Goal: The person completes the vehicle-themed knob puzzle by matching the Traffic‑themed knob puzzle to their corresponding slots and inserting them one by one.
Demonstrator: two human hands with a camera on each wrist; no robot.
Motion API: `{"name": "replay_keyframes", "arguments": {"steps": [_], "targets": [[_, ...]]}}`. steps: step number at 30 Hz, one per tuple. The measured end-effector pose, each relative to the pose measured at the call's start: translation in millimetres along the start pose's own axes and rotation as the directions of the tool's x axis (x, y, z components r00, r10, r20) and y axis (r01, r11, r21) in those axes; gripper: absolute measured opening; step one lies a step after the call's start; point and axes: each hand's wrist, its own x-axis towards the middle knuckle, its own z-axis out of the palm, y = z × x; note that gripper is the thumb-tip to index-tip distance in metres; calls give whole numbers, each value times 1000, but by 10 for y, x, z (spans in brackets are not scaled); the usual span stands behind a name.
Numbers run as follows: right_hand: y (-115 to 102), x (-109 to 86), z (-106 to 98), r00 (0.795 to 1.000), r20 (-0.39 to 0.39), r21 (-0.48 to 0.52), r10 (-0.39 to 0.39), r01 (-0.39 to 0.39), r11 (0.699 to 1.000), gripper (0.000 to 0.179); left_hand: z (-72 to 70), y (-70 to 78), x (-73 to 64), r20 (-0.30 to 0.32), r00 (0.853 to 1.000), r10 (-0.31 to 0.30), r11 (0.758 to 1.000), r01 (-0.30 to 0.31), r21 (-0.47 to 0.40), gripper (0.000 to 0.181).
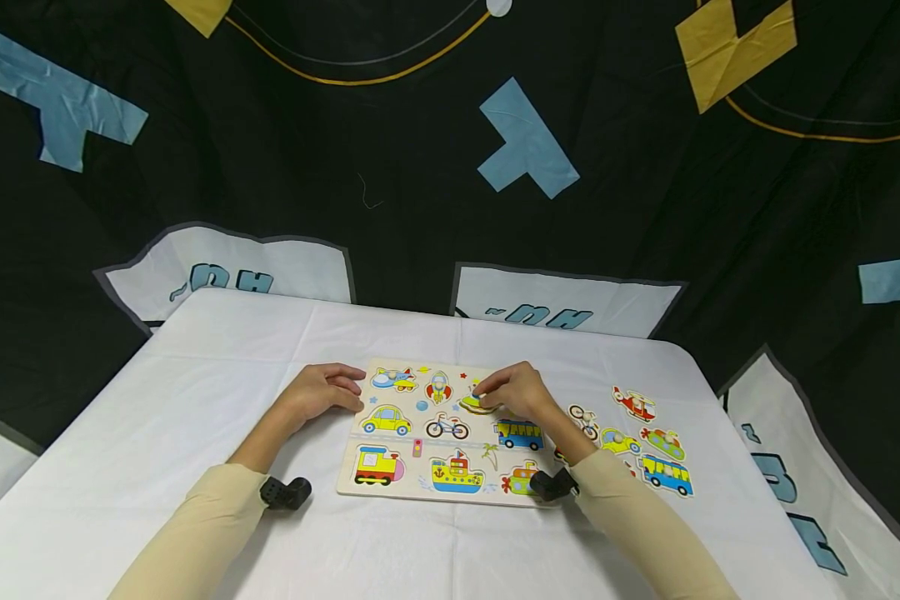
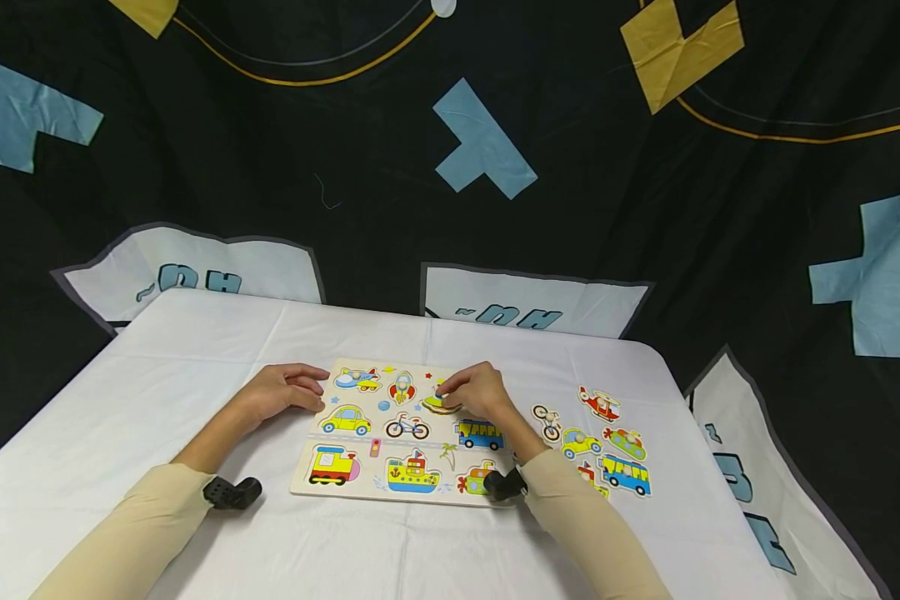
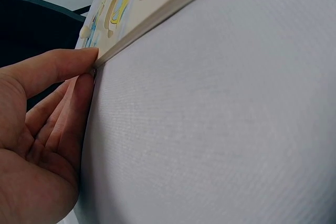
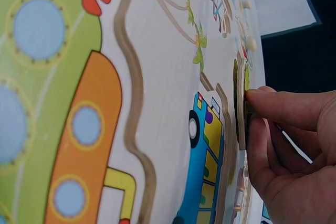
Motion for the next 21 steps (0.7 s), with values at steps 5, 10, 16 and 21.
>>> {"name": "replay_keyframes", "arguments": {"steps": [5, 10, 16, 21], "targets": [[-9, 12, 28, 1000, -10, -7, 8, -8, 1000, 7, 2, -7, 5, -2, 1000, -2, 1000, 2, 7, 60], [-23, 13, 37, 1000, -16, -14, 11, -11, 1000, 7, 0, -12, 4, -1, 1000, -4, 1000, 4, 13, 61], [-13, 17, 39, 1000, -15, -6, 2, -2, 1000, 7, 7, -21, 18, 3, 1000, -7, 1000, 7, 12, 61], [-9, 18, 48, 1000, -1, 7, 0, 0, 1000, 7, 7, -29, 19, 0, 1000, -4, 1000, 4, 19, 61]]}}
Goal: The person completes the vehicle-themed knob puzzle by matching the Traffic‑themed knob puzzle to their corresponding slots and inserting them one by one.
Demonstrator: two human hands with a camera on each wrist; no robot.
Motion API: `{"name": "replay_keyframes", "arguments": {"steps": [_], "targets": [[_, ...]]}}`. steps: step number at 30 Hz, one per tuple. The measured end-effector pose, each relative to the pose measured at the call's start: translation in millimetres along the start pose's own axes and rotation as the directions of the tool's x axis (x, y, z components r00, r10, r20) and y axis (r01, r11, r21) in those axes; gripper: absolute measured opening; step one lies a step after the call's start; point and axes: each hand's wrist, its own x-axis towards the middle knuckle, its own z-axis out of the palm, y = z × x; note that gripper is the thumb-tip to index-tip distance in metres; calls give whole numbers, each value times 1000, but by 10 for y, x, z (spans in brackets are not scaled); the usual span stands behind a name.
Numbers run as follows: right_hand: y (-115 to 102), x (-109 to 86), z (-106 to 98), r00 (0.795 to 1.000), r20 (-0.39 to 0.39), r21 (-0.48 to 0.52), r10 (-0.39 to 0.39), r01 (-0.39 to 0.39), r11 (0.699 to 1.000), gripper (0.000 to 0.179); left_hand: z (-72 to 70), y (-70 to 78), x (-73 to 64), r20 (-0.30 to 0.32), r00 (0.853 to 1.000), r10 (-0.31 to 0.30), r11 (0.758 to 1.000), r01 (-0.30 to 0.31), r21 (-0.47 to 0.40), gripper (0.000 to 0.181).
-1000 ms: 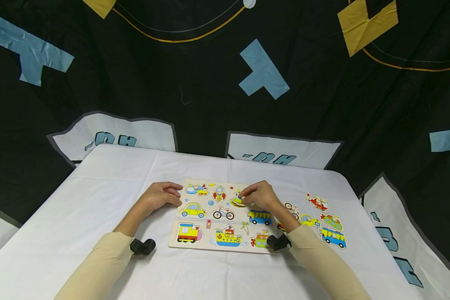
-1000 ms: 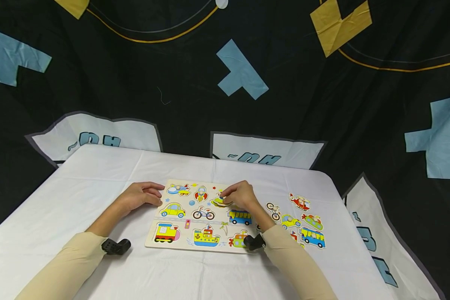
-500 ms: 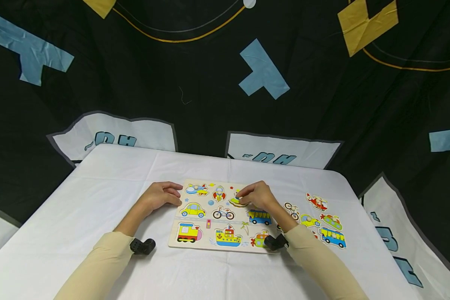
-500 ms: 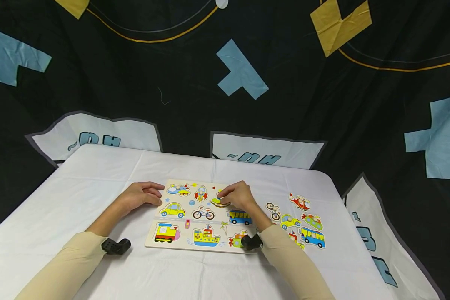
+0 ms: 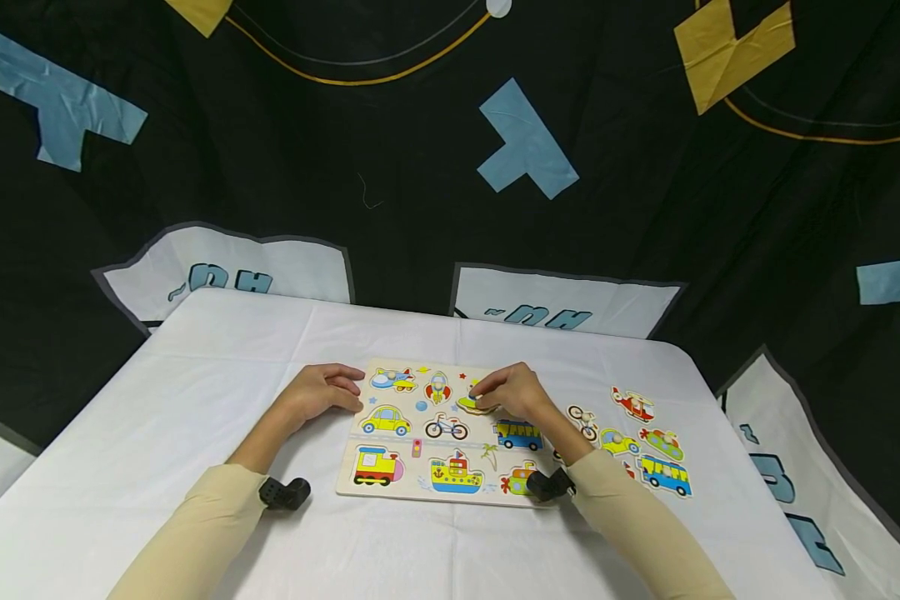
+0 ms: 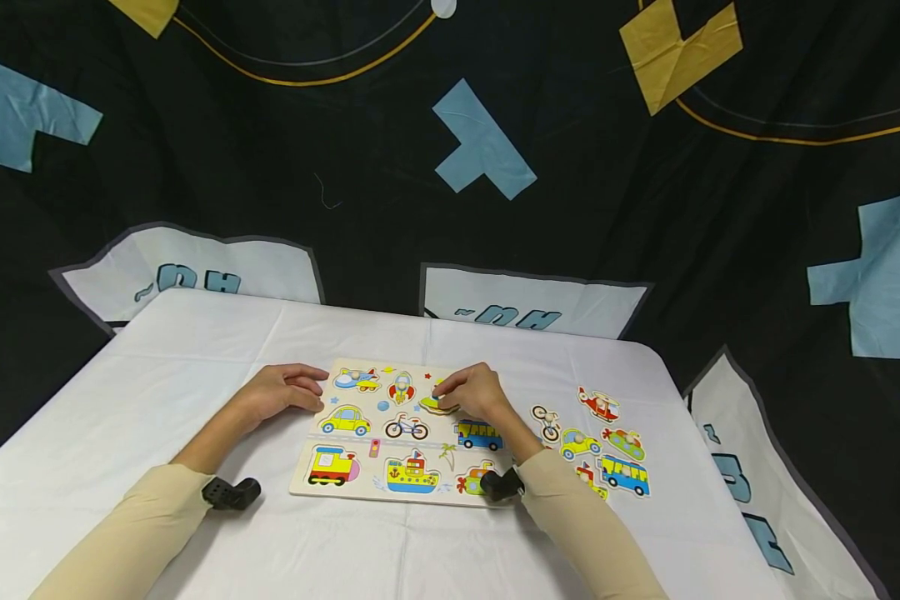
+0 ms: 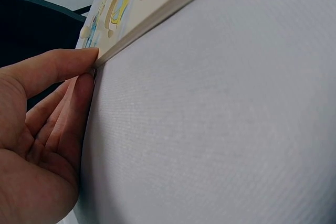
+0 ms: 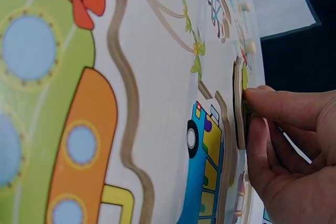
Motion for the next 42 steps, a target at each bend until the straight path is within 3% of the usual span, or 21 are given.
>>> {"name": "replay_keyframes", "arguments": {"steps": [11, 21, 42], "targets": [[1, -5, 3, 1000, 9, 41, 20, -21, 999, 7, 0, 9, -14, -5, 1000, 4, 1000, -4, 0, 60], [5, -15, -1, 999, -1, 13, 37, -37, 999, 8, 3, 25, -34, -2, 1000, 11, 1000, -11, -3, 61], [21, -13, 15, 997, 51, 67, 51, -54, 996, 11, 6, 22, -29, -4, 1000, 6, 1000, -6, 10, 60]]}}
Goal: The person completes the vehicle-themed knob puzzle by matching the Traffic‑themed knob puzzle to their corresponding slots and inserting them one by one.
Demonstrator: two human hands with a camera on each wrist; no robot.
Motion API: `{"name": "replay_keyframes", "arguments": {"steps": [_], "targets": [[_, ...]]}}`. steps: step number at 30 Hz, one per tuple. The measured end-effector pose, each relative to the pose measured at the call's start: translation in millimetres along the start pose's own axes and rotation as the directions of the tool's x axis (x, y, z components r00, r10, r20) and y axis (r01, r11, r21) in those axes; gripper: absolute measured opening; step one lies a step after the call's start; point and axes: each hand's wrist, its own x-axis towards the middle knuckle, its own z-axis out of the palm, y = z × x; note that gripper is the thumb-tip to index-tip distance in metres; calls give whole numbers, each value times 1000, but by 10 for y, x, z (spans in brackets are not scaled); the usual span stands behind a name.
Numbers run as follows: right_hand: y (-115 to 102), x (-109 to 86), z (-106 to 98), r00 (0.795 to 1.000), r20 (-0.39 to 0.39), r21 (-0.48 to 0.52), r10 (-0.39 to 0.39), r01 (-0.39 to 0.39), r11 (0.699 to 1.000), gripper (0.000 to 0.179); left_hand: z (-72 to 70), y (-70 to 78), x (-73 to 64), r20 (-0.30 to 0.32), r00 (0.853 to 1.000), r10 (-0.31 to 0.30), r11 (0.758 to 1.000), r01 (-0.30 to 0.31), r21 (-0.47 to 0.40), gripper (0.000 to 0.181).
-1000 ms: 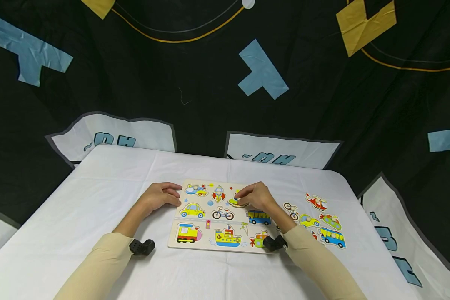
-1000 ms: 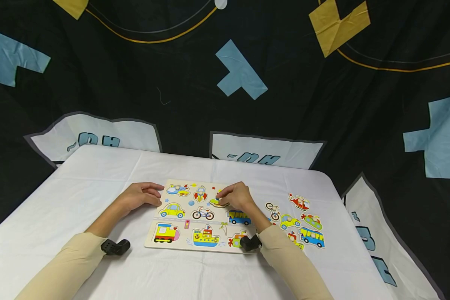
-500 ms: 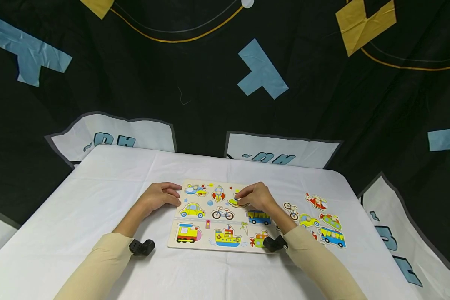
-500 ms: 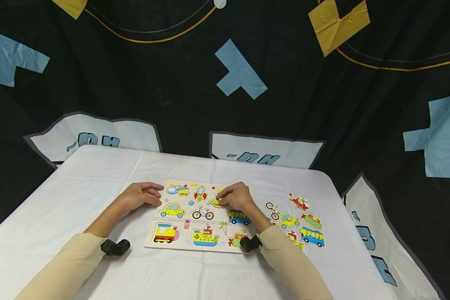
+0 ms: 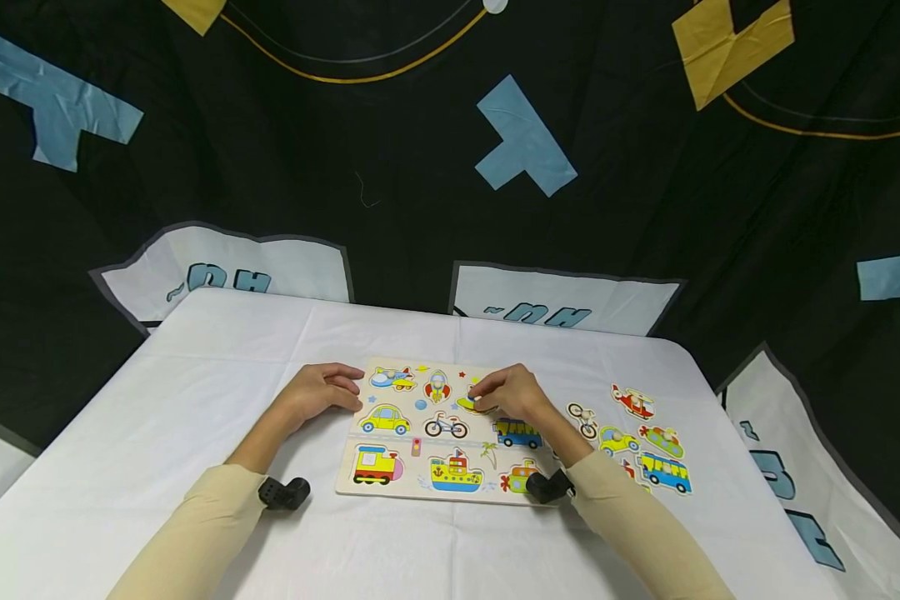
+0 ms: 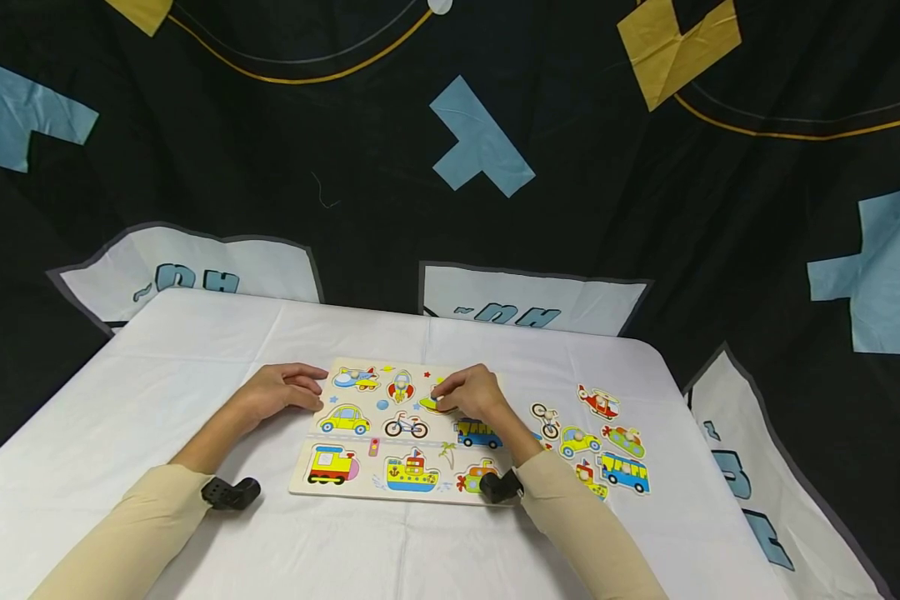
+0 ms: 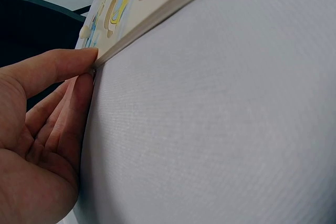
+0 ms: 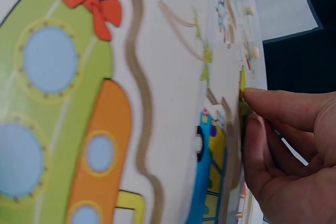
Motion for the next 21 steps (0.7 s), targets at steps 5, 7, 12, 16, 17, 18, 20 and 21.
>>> {"name": "replay_keyframes", "arguments": {"steps": [5, 7, 12, 16, 17, 18, 20, 21], "targets": [[-18, -9, -51, 1000, 5, 8, -2, 2, 1000, 14, -5, -8, 12, -4, 1000, -3, 1000, 3, 0, 60], [-25, -11, -86, 1000, 1, 8, -10, 10, 1000, 15, -4, -10, 15, -7, 1000, -3, 1000, 3, -2, 60], [-22, -5, -198, 999, -27, 11, -28, 29, 1000, 17, 5, -2, 18, -16, 1000, -7, 1000, 7, 1, 60], [14, -7, -307, 998, -57, -3, -37, 36, 999, 18, 5, 8, 15, -17, 1000, -9, 1000, 10, 7, 60], [28, -7, -337, 997, -64, -7, -39, 38, 999, 18, 5, 10, 13, -17, 1000, -8, 1000, 9, 7, 60], [38, -10, -369, 997, -70, -7, -39, 38, 999, 18, 4, 12, 11, -18, 1000, -8, 1000, 8, 7, 60], [62, -16, -435, 996, -79, -3, -41, 41, 999, 19, 2, 10, 9, -18, 1000, -7, 1000, 7, 9, 60], [75, -20, -469, 996, -83, 5, -42, 43, 999, 20, 1, 8, 9, -19, 1000, -7, 1000, 7, 8, 60]]}}
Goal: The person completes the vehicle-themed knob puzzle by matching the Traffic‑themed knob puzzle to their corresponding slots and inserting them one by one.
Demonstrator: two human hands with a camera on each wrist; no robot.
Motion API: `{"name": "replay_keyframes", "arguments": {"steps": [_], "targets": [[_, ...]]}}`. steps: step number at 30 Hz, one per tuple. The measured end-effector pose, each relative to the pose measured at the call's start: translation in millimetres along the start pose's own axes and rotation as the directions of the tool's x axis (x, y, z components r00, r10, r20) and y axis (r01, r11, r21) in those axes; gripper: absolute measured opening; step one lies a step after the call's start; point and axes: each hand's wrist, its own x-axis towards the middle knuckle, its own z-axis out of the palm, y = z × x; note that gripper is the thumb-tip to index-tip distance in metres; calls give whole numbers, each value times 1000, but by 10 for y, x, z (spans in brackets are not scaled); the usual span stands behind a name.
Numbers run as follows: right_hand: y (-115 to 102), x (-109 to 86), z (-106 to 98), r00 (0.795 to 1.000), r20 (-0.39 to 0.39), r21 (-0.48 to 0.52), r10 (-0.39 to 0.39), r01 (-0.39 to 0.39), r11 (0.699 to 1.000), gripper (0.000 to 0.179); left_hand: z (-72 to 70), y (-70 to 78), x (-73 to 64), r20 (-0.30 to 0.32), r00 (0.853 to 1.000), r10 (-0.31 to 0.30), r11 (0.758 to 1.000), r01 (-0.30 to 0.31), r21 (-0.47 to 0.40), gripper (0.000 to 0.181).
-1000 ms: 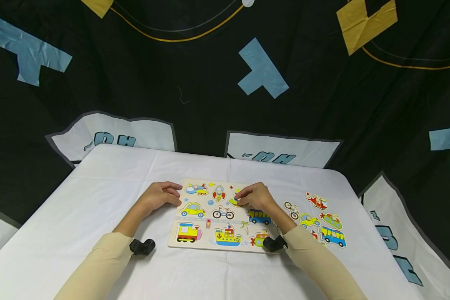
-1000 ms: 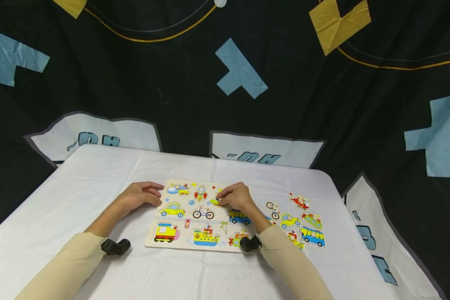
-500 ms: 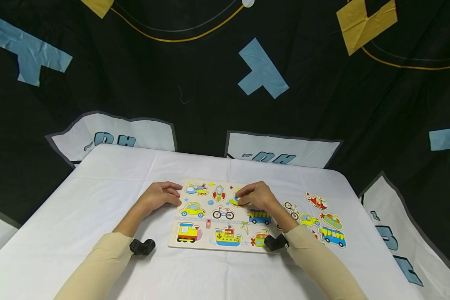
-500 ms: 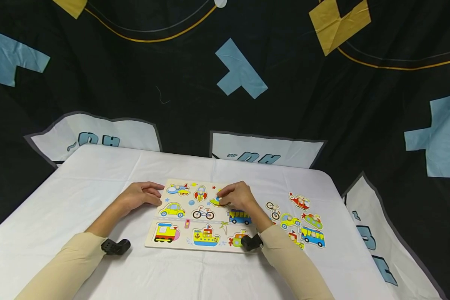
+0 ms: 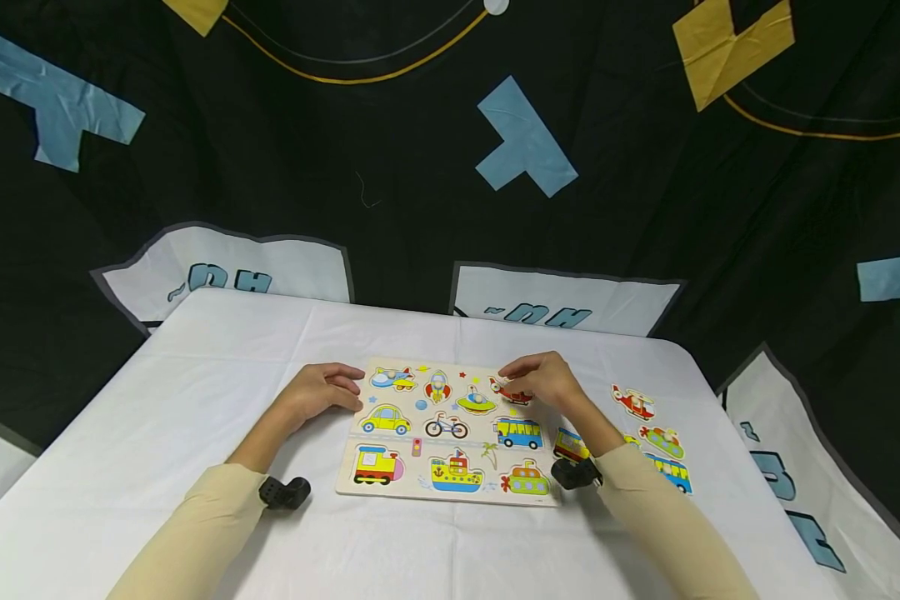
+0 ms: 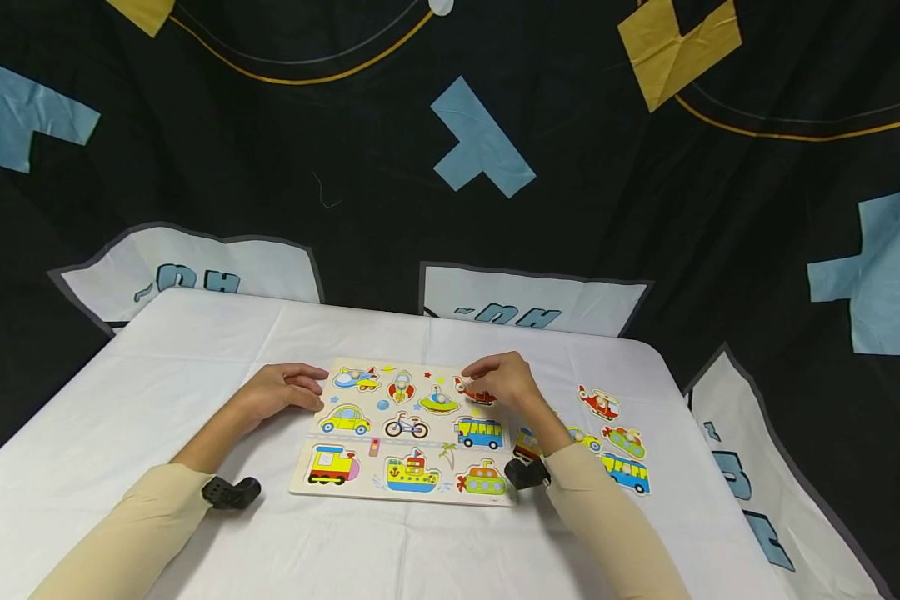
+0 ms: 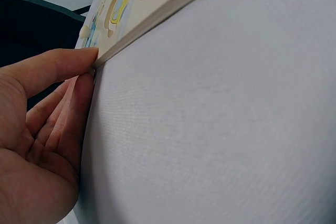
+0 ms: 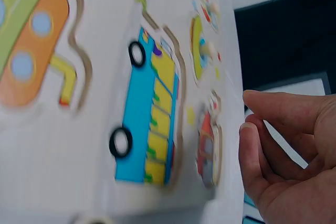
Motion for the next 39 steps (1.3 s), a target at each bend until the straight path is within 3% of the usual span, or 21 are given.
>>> {"name": "replay_keyframes", "arguments": {"steps": [11, 23, 39], "targets": [[172, -21, -420, 999, -53, 0, -4, 4, 1000, 33, -7, -8, -2, 7, 1000, 8, 1000, -8, -8, 59], [401, -156, -834, 993, -99, -12, 59, -61, 998, 46, 3, 2, -17, 5, 1000, 6, 1000, -6, -8, 59], [719, -259, -1290, 967, -187, -46, 170, -182, 982, 57, -2, -1, -19, 4, 1000, 14, 1000, -14, -1, 59]]}}
